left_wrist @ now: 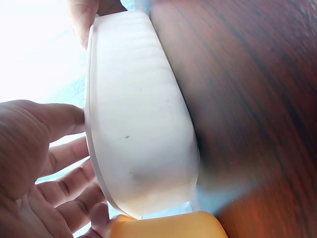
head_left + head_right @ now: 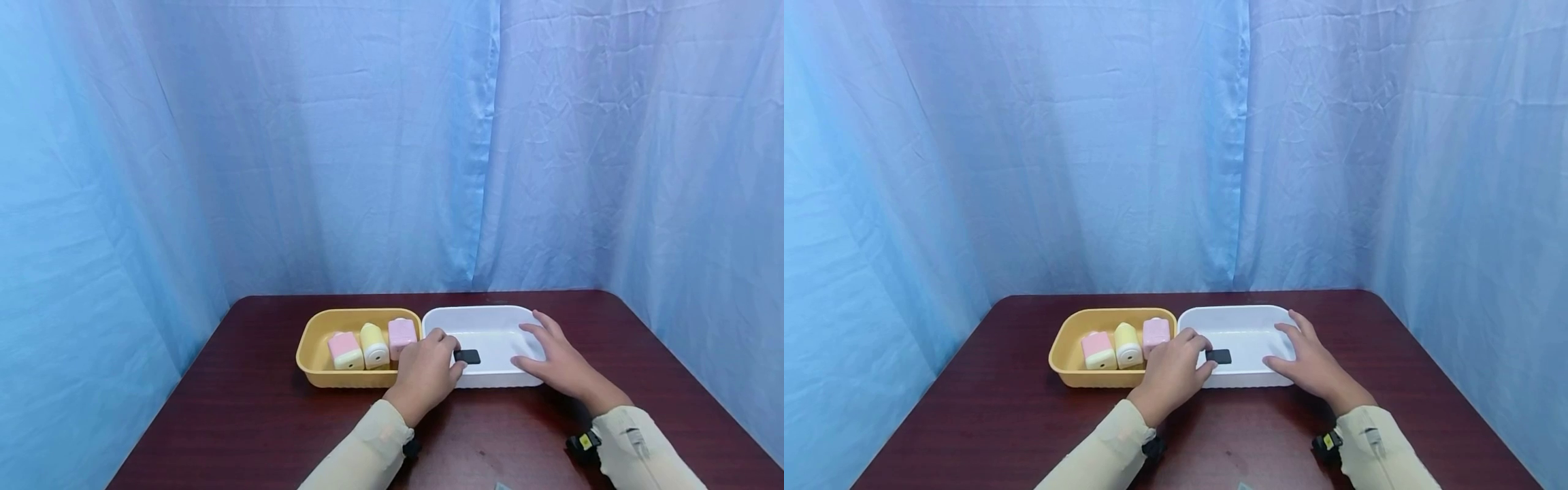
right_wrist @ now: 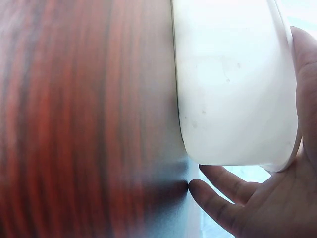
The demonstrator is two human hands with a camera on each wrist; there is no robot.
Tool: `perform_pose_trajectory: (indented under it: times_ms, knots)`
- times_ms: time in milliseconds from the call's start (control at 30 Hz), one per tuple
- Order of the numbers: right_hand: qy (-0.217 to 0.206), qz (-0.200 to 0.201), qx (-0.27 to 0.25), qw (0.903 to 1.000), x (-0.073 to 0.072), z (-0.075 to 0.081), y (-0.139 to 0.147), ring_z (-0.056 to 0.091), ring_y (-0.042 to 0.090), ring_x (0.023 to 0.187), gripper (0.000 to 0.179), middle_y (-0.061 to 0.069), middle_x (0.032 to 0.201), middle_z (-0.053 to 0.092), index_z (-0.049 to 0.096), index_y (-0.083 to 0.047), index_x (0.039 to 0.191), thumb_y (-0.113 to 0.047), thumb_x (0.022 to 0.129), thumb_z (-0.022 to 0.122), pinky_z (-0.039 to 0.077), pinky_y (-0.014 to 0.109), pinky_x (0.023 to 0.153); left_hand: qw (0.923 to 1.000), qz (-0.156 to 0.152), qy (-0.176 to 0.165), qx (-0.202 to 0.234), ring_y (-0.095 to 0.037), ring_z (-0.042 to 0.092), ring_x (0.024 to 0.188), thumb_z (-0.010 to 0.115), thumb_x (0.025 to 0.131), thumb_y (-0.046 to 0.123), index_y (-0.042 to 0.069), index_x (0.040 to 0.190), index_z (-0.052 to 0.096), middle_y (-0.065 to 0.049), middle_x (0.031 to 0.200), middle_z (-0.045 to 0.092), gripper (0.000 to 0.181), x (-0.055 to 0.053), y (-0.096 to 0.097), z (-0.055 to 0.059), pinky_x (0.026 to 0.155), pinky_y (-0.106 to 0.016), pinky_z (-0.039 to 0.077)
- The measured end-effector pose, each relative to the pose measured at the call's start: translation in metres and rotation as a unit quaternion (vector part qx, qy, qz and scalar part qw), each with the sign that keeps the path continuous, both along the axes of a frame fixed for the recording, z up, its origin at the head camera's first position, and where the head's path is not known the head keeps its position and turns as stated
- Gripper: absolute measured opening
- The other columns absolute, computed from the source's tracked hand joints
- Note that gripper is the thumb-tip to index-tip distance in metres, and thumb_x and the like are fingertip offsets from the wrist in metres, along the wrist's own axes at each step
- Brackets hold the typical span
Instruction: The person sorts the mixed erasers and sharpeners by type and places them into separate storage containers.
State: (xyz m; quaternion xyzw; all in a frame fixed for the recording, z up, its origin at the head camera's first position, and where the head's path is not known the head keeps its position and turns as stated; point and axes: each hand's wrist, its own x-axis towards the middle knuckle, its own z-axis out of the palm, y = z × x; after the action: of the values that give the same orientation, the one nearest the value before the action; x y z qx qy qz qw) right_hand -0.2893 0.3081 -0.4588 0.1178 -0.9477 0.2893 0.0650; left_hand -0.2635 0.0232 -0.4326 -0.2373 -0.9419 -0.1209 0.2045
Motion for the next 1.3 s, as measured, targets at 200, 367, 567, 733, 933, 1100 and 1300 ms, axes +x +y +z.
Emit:
perform_pose_trajectory:
  times_ms: [200,367,567,733,933,1100,1300]
  knots:
    - [-0.002,-0.001,0.000,1.0000,-0.0002,-0.0005,0.0001,0.028,0.050,0.146,0.081,0.024,0.169,0.012,0.046,-0.005,0.151,-0.050,0.090,0.076,0.032,0.077,0.108,1.0000,0.001,-0.004,-0.001,-0.010,0.059,0.072,0.077,0.092,0.043,0.020,0.106,0.077,0.004,0.094,0.066,0.027,-0.0004,0.0000,0.0006,0.055,-0.026,0.043]
    - [0.000,0.002,-0.001,1.0000,-0.0003,-0.0002,0.0007,0.028,0.050,0.146,0.081,0.024,0.168,0.012,0.046,-0.005,0.151,-0.049,0.090,0.076,0.032,0.077,0.107,0.9999,0.003,-0.010,0.000,-0.010,0.059,0.072,0.077,0.092,0.043,0.020,0.106,0.077,0.004,0.095,0.066,0.027,-0.0007,0.0003,0.0005,0.055,-0.025,0.043]
    - [0.002,0.003,0.000,1.0000,-0.0004,-0.0009,0.0008,0.028,0.050,0.146,0.081,0.024,0.168,0.012,0.047,-0.005,0.151,-0.049,0.090,0.076,0.033,0.076,0.108,0.9999,0.007,-0.012,0.003,-0.010,0.060,0.073,0.078,0.091,0.044,0.022,0.106,0.077,0.005,0.096,0.067,0.027,-0.0014,-0.0004,0.0009,0.055,-0.025,0.045]
    - [0.003,0.006,-0.001,1.0000,-0.0012,-0.0023,0.0029,0.027,0.050,0.147,0.081,0.024,0.169,0.012,0.046,-0.004,0.151,-0.049,0.090,0.076,0.032,0.076,0.108,0.9999,0.009,-0.013,0.005,-0.009,0.061,0.074,0.079,0.090,0.044,0.023,0.104,0.078,0.005,0.096,0.067,0.025,-0.0017,-0.0005,0.0010,0.056,-0.025,0.046]
    - [0.006,0.008,-0.003,0.9999,-0.0005,-0.0014,0.0024,0.027,0.050,0.146,0.081,0.025,0.168,0.012,0.047,-0.004,0.151,-0.049,0.090,0.076,0.033,0.076,0.107,0.9999,0.011,-0.011,0.006,-0.010,0.063,0.076,0.079,0.090,0.043,0.022,0.101,0.078,0.005,0.097,0.067,0.024,-0.0015,-0.0009,0.0005,0.055,-0.026,0.046]
    - [0.006,0.008,-0.003,0.9999,-0.0002,-0.0007,0.0020,0.028,0.050,0.146,0.080,0.024,0.169,0.012,0.047,-0.004,0.151,-0.048,0.090,0.076,0.033,0.075,0.107,0.9999,0.011,-0.010,0.006,-0.011,0.065,0.075,0.078,0.091,0.042,0.023,0.097,0.079,0.006,0.097,0.067,0.020,-0.0013,-0.0007,0.0003,0.055,-0.027,0.046]
    - [0.006,0.011,-0.007,0.9999,-0.0004,-0.0004,0.0022,0.028,0.050,0.146,0.080,0.024,0.168,0.013,0.047,-0.004,0.150,-0.047,0.090,0.077,0.034,0.074,0.108,0.9999,0.011,-0.011,0.006,-0.012,0.065,0.076,0.078,0.091,0.042,0.024,0.100,0.080,0.005,0.099,0.067,0.020,-0.0018,-0.0006,0.0002,0.055,-0.026,0.046]
